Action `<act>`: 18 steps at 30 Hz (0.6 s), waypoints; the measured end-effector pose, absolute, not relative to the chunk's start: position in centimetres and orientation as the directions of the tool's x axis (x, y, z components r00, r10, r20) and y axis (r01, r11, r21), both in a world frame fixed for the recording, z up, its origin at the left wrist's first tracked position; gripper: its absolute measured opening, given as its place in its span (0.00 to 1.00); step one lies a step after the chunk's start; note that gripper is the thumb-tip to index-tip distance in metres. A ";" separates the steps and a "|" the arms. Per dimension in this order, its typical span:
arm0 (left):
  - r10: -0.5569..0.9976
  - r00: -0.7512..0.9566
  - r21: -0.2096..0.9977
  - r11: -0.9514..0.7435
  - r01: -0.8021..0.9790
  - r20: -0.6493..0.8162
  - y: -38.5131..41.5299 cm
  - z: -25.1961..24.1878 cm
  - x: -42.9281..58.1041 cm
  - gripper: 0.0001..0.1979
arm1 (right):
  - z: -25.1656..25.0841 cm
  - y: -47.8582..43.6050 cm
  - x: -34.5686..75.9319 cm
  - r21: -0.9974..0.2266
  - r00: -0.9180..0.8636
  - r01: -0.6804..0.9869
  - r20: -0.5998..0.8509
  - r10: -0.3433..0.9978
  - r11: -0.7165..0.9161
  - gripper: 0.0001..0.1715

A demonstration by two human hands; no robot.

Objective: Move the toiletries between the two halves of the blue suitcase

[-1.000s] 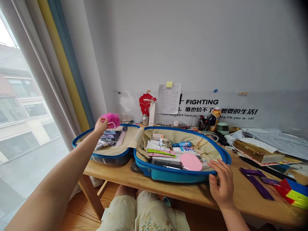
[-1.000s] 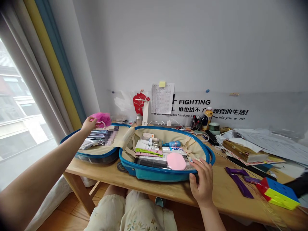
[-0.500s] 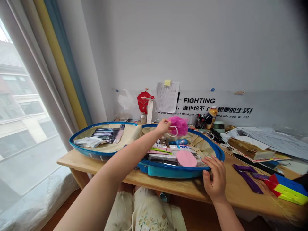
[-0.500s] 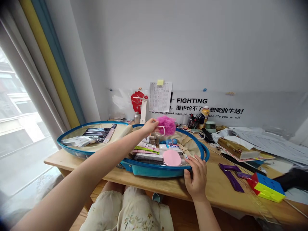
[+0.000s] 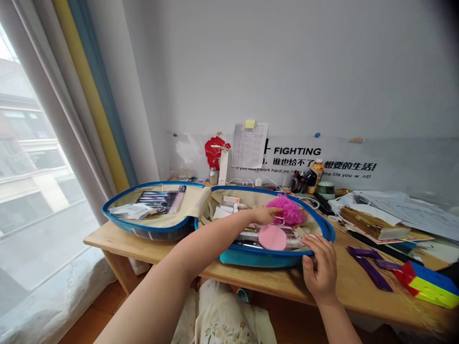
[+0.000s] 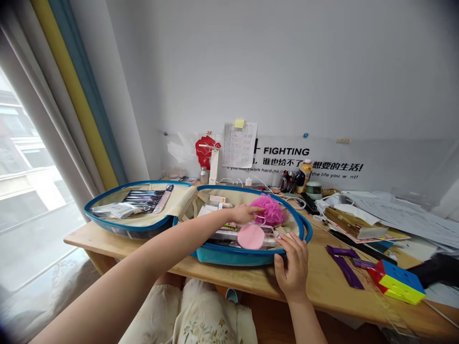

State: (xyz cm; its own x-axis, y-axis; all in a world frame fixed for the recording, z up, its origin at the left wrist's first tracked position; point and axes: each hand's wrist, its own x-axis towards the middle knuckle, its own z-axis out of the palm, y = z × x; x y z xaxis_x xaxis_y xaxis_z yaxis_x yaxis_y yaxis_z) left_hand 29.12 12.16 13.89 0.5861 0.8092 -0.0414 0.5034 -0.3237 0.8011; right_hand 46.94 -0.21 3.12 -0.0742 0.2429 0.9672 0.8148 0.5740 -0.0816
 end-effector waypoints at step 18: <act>0.914 0.344 0.646 -0.398 0.652 0.216 11.0 19.1 20.3 0.18 | 3.3 0.2 47.0 -0.021 -0.104 0.833 0.976 0.193 0.553 0.19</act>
State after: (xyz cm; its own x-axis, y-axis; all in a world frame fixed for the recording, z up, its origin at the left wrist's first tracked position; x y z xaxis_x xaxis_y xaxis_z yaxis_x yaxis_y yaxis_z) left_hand 20.32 11.03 19.10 0.3436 0.9139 0.2161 0.6516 -0.3977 0.6459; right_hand 46.98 0.22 3.35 -0.1036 0.1932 0.9757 0.8329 0.5530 -0.0210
